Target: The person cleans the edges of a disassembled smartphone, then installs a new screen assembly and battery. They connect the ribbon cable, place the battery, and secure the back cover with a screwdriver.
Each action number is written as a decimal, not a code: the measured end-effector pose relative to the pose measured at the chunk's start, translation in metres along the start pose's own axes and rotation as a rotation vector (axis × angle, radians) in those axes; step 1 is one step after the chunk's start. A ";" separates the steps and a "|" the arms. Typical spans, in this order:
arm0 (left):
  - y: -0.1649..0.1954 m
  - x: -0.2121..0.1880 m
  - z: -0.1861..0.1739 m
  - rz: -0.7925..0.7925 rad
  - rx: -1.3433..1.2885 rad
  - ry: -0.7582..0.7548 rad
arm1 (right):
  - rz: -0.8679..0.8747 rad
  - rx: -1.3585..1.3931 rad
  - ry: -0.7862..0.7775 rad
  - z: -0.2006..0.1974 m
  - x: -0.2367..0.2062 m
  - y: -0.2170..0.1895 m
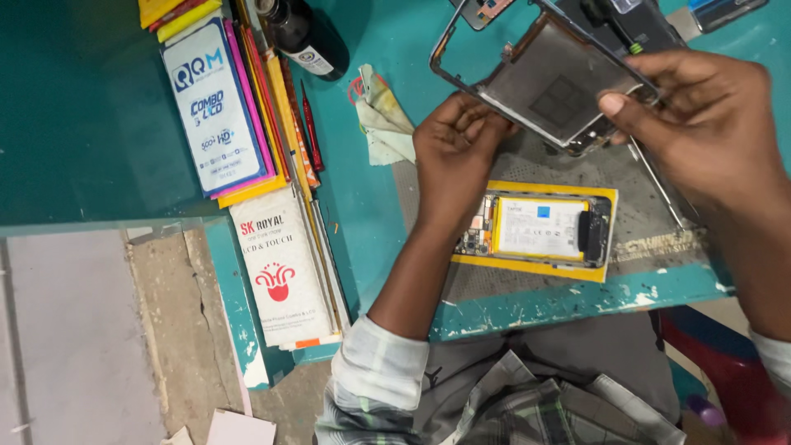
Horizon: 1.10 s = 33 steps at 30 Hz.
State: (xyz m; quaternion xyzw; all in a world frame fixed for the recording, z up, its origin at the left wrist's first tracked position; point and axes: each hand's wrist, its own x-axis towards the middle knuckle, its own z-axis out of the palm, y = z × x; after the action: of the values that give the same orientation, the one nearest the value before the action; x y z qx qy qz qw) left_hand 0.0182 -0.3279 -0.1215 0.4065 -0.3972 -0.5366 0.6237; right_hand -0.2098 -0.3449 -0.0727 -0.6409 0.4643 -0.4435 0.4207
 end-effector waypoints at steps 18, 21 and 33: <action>0.010 0.018 -0.010 -0.059 -0.151 -0.006 | -0.275 -0.113 -0.107 -0.002 0.034 0.020; 0.010 0.018 -0.009 -0.064 -0.118 -0.001 | -0.351 -0.285 -0.121 -0.004 0.036 0.015; 0.018 0.015 -0.004 -0.042 -0.106 -0.005 | -0.179 -0.172 0.007 -0.001 0.024 0.007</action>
State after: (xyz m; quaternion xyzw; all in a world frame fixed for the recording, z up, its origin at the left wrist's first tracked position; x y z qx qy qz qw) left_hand 0.0298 -0.3405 -0.1054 0.3800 -0.3612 -0.5710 0.6318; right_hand -0.2076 -0.3702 -0.0746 -0.7120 0.4430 -0.4402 0.3210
